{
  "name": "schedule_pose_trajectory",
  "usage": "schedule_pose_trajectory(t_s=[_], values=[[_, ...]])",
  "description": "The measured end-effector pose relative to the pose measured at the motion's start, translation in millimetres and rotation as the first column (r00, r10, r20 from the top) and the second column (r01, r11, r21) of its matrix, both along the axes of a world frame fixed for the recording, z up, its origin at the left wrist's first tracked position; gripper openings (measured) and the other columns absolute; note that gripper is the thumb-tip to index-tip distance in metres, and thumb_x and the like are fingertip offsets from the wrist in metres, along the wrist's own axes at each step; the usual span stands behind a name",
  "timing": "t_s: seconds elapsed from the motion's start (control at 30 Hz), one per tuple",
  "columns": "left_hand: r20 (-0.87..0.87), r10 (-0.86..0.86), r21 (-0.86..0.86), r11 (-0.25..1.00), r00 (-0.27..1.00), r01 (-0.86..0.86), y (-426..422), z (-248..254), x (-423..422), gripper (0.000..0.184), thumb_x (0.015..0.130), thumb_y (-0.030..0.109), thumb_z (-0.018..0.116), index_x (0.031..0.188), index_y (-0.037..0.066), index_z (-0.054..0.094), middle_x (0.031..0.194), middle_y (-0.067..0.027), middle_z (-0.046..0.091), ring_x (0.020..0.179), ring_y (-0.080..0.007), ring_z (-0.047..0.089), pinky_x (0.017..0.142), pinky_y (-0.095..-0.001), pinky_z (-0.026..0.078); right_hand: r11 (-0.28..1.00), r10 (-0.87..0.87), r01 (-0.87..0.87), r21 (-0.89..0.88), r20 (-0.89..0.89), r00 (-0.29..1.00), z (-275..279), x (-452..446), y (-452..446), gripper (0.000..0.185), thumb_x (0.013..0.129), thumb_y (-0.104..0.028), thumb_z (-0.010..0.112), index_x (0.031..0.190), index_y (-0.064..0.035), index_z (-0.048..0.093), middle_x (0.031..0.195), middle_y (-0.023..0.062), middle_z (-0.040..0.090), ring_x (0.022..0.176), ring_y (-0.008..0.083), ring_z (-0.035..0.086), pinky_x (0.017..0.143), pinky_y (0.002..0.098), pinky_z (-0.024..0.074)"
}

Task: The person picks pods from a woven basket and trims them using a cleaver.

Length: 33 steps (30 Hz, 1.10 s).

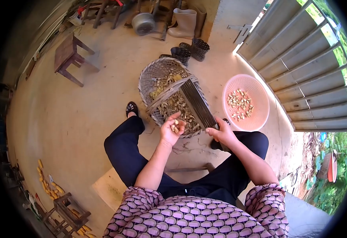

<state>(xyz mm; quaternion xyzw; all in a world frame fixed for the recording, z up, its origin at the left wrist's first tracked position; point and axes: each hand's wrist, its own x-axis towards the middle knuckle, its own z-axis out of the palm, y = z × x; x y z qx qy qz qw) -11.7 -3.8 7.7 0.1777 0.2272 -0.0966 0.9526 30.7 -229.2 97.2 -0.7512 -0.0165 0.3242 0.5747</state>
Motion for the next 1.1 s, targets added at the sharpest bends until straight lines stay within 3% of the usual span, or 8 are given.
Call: schedule_pose_trajectory(t_s=[0.17,0.27,0.43,0.53,0.67,0.8,0.93,1.1], values=[[-0.354,0.19,-0.037,0.976,0.916,-0.216,24,-49,9,0.031,0.086,0.026,0.04,0.09,0.002,0.059,0.086,-0.0166,0.064,0.07,-0.0258,0.06,0.054,-0.0346,0.046,0.988,0.051,-0.049,-0.147,0.008,0.999,7,-4,-4,0.039,0.077,-0.017,0.067,0.11,-0.0023,0.05,0.059,0.0026,0.05,0.047,0.009,0.046,0.044,0.0258,0.0389],[-0.403,0.079,0.111,0.993,0.912,-0.037,23,-94,28,0.041,0.087,0.042,0.051,0.085,0.001,0.06,0.073,-0.0102,0.062,0.057,-0.0201,0.059,0.046,-0.0291,0.043,0.976,0.083,-0.074,-0.205,0.034,0.996,0,-4,-10,0.036,0.076,-0.014,0.065,0.109,-0.0028,0.051,0.061,0.0072,0.052,0.053,0.0137,0.051,0.052,0.029,0.0422],[-0.494,0.158,0.682,0.68,0.855,0.268,21,-129,76,0.024,0.085,0.026,0.059,0.092,0.003,0.06,0.063,-0.0077,0.058,0.043,-0.0126,0.05,0.034,-0.0245,0.034,0.96,0.023,-0.027,-0.279,-0.018,1.0,5,1,-21,0.04,0.076,-0.01,0.065,0.112,-0.0003,0.05,0.079,0.0144,0.06,0.072,0.0204,0.059,0.068,0.031,0.0466],[-0.541,0.166,0.698,0.636,0.825,0.33,54,-231,95,0.025,0.084,0.02,0.061,0.106,0.008,0.06,0.066,-0.0061,0.059,0.05,-0.0164,0.055,0.039,-0.0293,0.041,0.956,0.025,-0.02,-0.294,0.013,1.0,-1,3,-32,0.04,0.077,-0.008,0.064,0.113,-0.0003,0.05,0.078,0.0107,0.06,0.069,0.0144,0.057,0.064,0.0279,0.0467],[-0.682,0.046,0.696,-0.264,0.729,0.668,70,-223,127,0.018,0.085,0.018,0.057,0.099,0.006,0.059,0.068,-0.0076,0.059,0.052,-0.0177,0.054,0.048,-0.0311,0.043,0.944,-0.031,0.008,-0.33,-0.065,0.997,-4,11,-38,0.04,0.077,-0.007,0.065,0.113,-0.0004,0.05,0.072,0.0075,0.057,0.064,0.0125,0.053,0.06,0.0257,0.0447],[-0.788,0.034,0.422,-0.697,0.615,0.579,66,-208,137,0.015,0.087,0.017,0.053,0.092,0.005,0.059,0.07,-0.009,0.059,0.054,-0.019,0.053,0.057,-0.033,0.045,0.934,-0.066,0.031,-0.355,-0.087,0.994,-13,19,-44,0.039,0.077,-0.002,0.063,0.113,-0.0005,0.048,0.069,-0.0006,0.053,0.056,0.0065,0.048,0.05,0.0218,0.0416],[-0.712,-0.018,0.464,-0.762,0.702,0.452,69,-203,131,0.017,0.088,0.015,0.049,0.085,0.003,0.059,0.071,-0.0105,0.058,0.057,-0.0203,0.053,0.066,-0.0349,0.047,0.938,-0.103,0.055,-0.344,-0.122,0.987,-15,24,-43,0.037,0.077,-0.002,0.062,0.111,-0.0008,0.049,0.07,-0.0009,0.052,0.056,0.0053,0.047,0.05,0.0205,0.0405],[-0.151,-0.192,0.905,-0.422,0.97,0.057,68,-242,105,0.015,0.087,0.017,0.052,0.09,0.003,0.058,0.071,-0.0071,0.059,0.058,-0.0193,0.053,0.076,-0.0334,0.046,0.945,-0.119,0.074,-0.32,-0.125,0.985,-10,26,-39,0.039,0.077,-0.005,0.064,0.113,-0.0006,0.049,0.068,0.0034,0.055,0.057,0.0088,0.051,0.054,0.0237,0.0433]])
